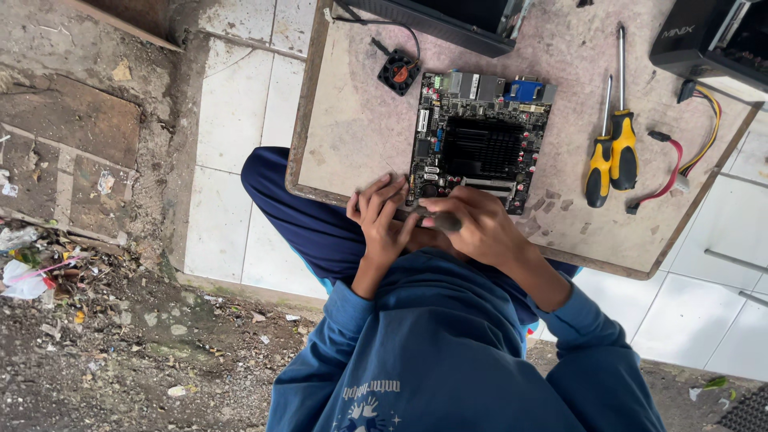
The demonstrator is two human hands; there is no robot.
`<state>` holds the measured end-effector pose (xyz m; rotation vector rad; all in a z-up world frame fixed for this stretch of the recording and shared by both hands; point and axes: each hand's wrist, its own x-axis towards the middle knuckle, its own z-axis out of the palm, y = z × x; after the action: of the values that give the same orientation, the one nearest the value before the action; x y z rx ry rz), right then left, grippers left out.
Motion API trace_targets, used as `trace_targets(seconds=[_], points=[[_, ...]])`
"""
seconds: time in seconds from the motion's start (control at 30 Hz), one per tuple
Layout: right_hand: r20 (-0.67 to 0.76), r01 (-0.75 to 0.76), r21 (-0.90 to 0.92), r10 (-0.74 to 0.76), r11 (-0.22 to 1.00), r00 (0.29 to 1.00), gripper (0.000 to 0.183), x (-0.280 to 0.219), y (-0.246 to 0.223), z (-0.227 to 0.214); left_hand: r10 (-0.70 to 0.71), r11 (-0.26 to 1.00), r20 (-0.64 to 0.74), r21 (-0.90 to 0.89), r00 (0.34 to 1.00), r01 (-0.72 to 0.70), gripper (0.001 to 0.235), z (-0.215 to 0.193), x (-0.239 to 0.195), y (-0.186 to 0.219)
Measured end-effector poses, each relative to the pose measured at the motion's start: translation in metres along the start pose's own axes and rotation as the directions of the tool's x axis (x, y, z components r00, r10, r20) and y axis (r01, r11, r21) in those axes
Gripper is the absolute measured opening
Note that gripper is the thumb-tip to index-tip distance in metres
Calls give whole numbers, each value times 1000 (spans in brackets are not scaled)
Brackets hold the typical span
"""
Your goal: The person cleans a computer motherboard using a brush. They brush both sides of the board, flipping it over to reach different areas, and also brush the table surface.
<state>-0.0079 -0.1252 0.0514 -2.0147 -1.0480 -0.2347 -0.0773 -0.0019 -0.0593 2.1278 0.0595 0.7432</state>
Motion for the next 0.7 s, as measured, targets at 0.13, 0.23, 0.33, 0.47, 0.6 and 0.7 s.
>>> trace_targets(seconds=[0.13, 0.23, 0.33, 0.47, 0.6, 0.7], points=[[21, 29, 5, -29, 1000, 999, 12, 13, -6, -9, -9, 1000, -27, -11, 1000, 8, 29, 0, 2, 2], [-25, -20, 42, 21, 999, 999, 14, -3, 8, 1, -12, 1000, -24, -8, 1000, 12, 29, 0, 0, 2], [-6, -2, -35, 2, 999, 1000, 17, -9, 11, -3, -10, 1000, -33, -20, 999, 9, 29, -1, 0, 2], [78, 70, -118, -61, 991, 995, 12, 6, -3, -18, -6, 999, -56, -35, 998, 4, 27, 0, 3, 4], [19, 162, -33, -161, 986, 987, 17, 4, -4, -1, -4, 1000, -73, -16, 997, 3, 26, 0, 3, 3], [-30, 163, -34, -164, 986, 986, 15, -3, -6, 7, 0, 1000, -64, 9, 998, 0, 23, -1, 2, 3]])
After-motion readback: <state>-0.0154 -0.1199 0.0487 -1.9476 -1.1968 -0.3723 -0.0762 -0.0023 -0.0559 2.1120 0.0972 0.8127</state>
